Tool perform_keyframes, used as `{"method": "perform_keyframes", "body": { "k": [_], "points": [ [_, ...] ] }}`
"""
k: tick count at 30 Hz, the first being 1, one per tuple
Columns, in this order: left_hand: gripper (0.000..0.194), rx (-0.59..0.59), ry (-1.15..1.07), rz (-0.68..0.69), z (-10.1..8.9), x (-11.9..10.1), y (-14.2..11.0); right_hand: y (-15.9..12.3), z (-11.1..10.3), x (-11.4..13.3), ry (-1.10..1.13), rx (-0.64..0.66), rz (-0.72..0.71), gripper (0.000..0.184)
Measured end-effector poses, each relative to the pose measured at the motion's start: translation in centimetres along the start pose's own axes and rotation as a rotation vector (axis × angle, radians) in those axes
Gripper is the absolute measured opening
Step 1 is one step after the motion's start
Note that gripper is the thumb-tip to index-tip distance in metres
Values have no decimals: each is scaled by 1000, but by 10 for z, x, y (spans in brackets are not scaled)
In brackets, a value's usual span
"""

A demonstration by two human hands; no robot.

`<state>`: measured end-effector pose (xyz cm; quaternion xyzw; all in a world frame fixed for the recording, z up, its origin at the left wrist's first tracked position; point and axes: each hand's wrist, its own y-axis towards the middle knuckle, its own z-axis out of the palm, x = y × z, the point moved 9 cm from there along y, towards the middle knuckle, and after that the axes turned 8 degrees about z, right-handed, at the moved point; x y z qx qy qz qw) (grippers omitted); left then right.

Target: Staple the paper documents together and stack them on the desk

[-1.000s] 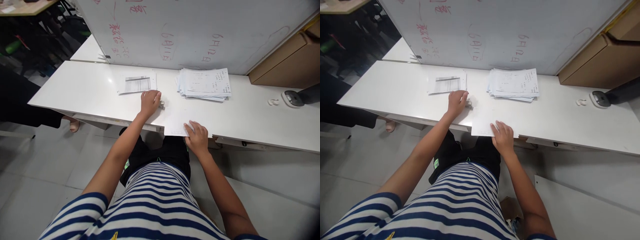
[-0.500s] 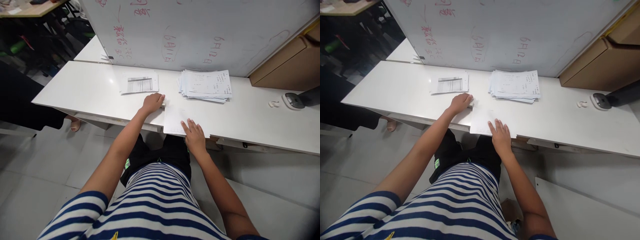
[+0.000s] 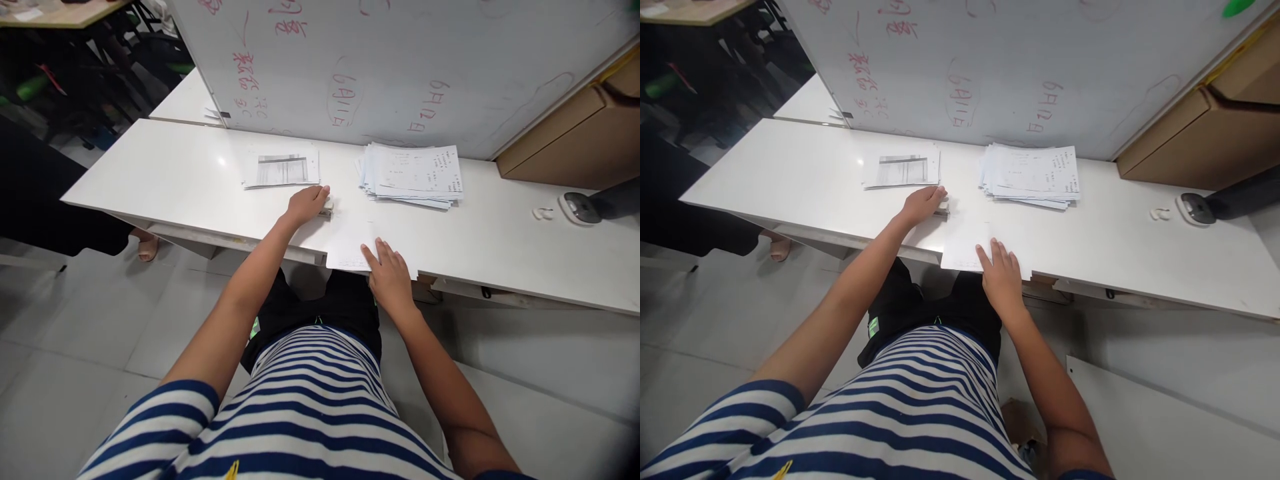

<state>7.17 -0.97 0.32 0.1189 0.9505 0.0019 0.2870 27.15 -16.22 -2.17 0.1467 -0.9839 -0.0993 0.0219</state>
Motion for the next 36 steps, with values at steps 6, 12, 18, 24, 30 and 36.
{"method": "perform_keyframes", "body": {
  "k": [6,12,18,24,30,36],
  "points": [
    [53,-1,45,18,2,-4,0,4,1,3,15,-4,25,57],
    [49,16,88,59,4,-7,2,9,1,5,22,5,16,57],
    [46,-5,108,57,8,-6,2,10,-1,7,39,-18,-11,57],
    [46,-22,129,71,9,-6,2,11,0,8,54,-10,5,57],
    [41,-43,163,72,11,-9,2,11,3,9,78,15,11,57],
    [33,-103,205,87,14,-13,3,12,4,10,66,16,16,57]
  ]
}}
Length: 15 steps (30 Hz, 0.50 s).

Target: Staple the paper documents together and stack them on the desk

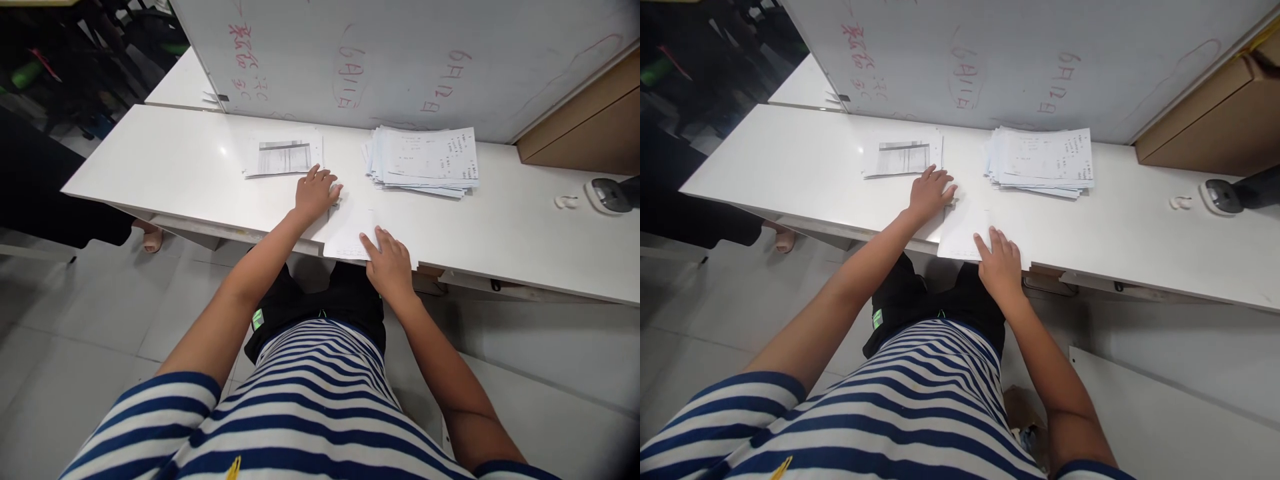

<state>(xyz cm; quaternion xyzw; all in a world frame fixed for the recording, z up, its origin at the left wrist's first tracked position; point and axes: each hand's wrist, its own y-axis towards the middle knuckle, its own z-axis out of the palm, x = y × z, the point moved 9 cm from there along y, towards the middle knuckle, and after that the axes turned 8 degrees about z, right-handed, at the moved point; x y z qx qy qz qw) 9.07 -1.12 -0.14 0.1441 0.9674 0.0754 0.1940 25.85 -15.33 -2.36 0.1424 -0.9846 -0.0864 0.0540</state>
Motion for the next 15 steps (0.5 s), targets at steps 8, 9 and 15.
{"method": "perform_keyframes", "body": {
  "k": [8,9,15],
  "points": [
    [39,44,-69,-58,-3,8,0,-1,-3,1,-29,-24,-10,56],
    [40,50,-95,-79,-3,10,0,0,-4,1,-35,-33,-16,56],
    [37,-96,-297,-78,-32,13,3,-1,-9,2,-33,-22,-22,55]
  ]
}}
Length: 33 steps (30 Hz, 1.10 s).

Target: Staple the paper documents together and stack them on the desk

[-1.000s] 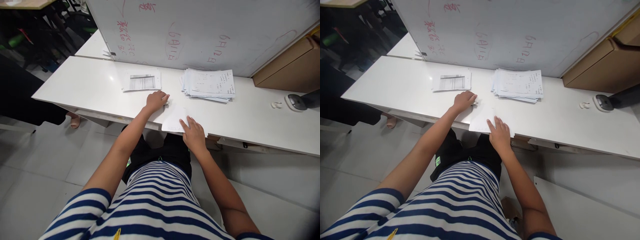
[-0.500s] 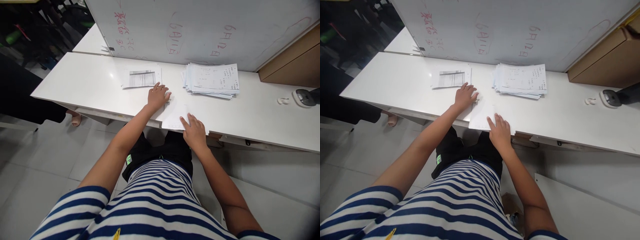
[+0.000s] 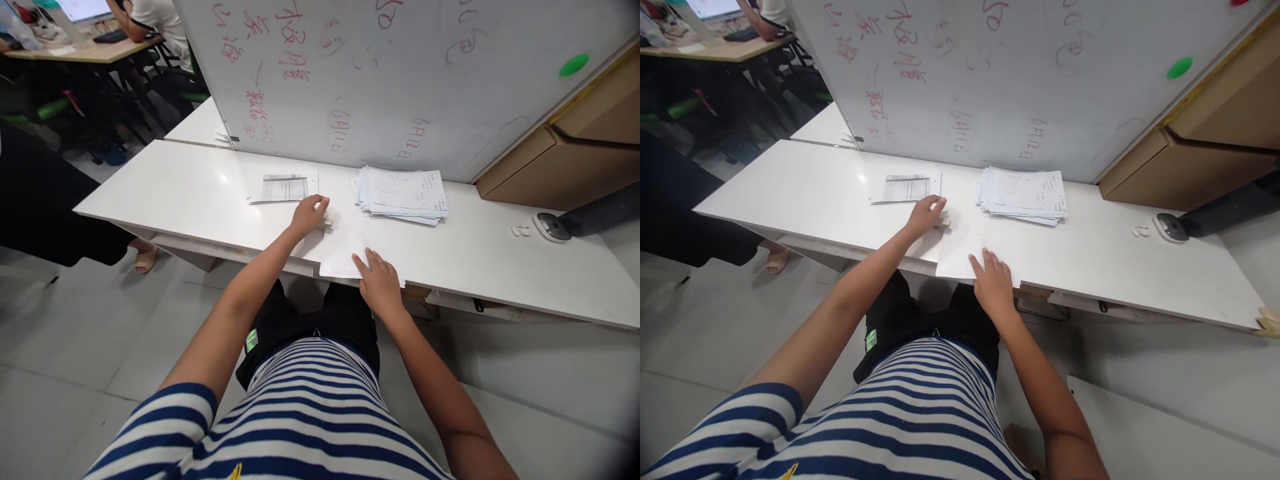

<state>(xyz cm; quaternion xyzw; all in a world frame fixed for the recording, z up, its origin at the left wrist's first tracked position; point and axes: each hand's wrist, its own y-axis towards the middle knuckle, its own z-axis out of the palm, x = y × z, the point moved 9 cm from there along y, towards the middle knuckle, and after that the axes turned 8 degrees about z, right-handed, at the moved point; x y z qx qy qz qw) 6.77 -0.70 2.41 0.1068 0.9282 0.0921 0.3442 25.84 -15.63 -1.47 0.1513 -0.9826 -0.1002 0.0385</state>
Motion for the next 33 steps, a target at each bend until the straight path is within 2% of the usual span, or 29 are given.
{"method": "perform_keyframes", "body": {
  "k": [3,5,7,8,10,13,14,16,18,19,21,24,25,26,27,30,33],
  "points": [
    [40,-158,-25,145,-38,-25,-9,-12,-11,-6,129,70,20,58],
    [45,-219,-58,192,-58,-41,-28,-24,-24,-15,323,110,72,57],
    [53,-253,-133,140,-65,-48,-55,-35,-35,-30,592,144,201,51],
    [56,-269,-167,86,-63,-49,-71,-40,-38,-38,750,146,284,46],
    [56,-267,-259,-45,-45,-46,-102,-46,-42,-52,1099,73,457,41],
    [62,-162,-512,-233,5,-41,-140,-47,-38,-56,1608,-130,625,48],
    [67,-104,-630,-250,22,-45,-149,-45,-34,-50,1740,-169,652,50],
    [73,25,-891,-227,49,-60,-159,-40,-24,-31,1931,-169,672,53],
    [72,88,-1089,-199,59,-72,-163,-37,-13,-12,2042,-124,684,52],
    [69,66,-1121,-214,59,-71,-164,-37,-8,-6,2073,-102,688,51],
    [62,-18,-1045,-282,52,-54,-163,-38,-2,-8,2084,-97,688,50],
    [52,-61,-826,-329,37,-24,-156,-36,-6,-44,1988,-157,648,48],
    [49,-48,-776,-319,32,-17,-152,-32,-11,-59,1937,-151,613,46],
    [47,-34,-736,-301,27,-12,-146,-27,-15,-71,1875,-84,575,44],
    [46,-22,-701,-274,21,-8,-140,-21,-19,-81,1793,-11,538,47],
    [42,23,-627,-196,7,-10,-124,-1,-35,-103,1471,92,469,54],
    [40,41,-623,-162,2,-18,-113,18,-40,-100,1302,129,414,50]
  ]
}}
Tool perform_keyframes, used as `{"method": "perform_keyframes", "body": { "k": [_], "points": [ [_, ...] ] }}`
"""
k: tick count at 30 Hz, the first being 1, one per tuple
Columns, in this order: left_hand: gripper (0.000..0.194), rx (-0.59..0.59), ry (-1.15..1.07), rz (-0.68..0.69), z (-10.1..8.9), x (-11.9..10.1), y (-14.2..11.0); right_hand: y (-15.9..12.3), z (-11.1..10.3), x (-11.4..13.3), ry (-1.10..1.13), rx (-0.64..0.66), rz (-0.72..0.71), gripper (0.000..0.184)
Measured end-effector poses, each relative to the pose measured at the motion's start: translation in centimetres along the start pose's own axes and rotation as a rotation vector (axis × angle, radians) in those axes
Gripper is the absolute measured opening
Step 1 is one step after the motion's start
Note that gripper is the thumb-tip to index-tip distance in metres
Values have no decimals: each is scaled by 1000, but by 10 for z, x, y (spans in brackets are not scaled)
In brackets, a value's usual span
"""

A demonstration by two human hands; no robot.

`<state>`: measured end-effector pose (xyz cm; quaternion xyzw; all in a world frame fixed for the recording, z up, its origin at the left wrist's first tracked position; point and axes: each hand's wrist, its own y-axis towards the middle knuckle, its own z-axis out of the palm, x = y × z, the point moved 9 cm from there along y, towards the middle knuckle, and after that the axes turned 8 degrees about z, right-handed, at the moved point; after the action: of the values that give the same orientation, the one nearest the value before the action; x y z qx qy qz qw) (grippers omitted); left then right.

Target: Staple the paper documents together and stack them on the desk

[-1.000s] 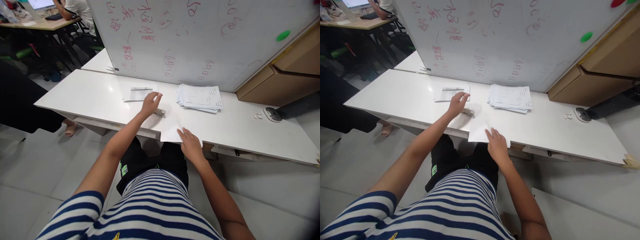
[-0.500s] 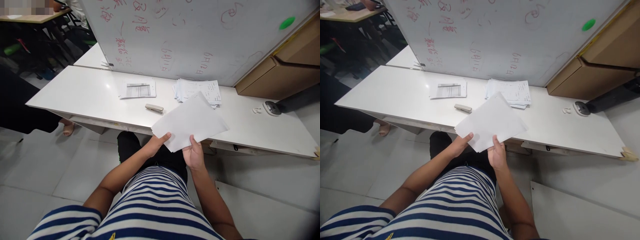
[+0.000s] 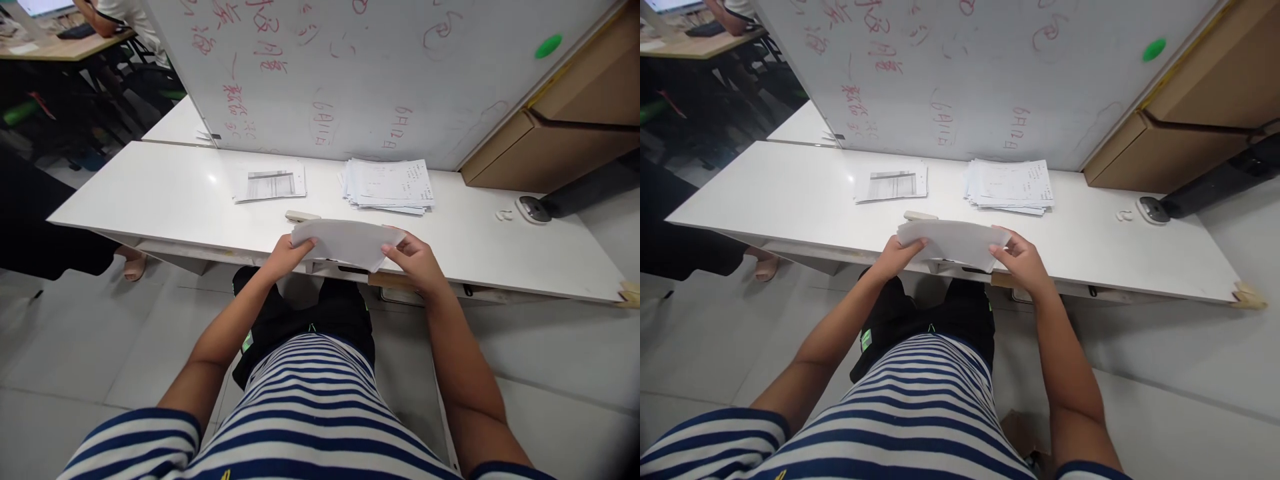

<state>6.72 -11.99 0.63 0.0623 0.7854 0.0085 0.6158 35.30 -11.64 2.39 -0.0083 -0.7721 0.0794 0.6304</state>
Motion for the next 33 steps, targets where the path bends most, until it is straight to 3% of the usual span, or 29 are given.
{"method": "perform_keyframes", "body": {
  "k": [3,7,14,19,24,27,30,33],
  "points": [
    [41,-8,-22,12,5,-2,4,9,15,2,31,10,-22,42],
    [42,-4,-51,49,7,3,5,11,26,1,74,-76,-24,41],
    [47,-47,-79,81,-4,7,9,10,40,20,161,-104,-188,31],
    [47,-127,-96,57,-11,25,10,17,42,-17,354,-222,-34,41],
    [45,-118,-45,32,-9,36,7,11,48,-44,115,-211,137,46],
    [46,-116,-22,13,-12,27,6,5,45,-39,18,-224,117,45],
    [49,-75,-83,-49,-14,19,4,1,42,-28,144,-201,79,44],
    [50,-5,-153,-141,-14,20,0,-1,47,-32,284,-91,195,45]
  ]
}}
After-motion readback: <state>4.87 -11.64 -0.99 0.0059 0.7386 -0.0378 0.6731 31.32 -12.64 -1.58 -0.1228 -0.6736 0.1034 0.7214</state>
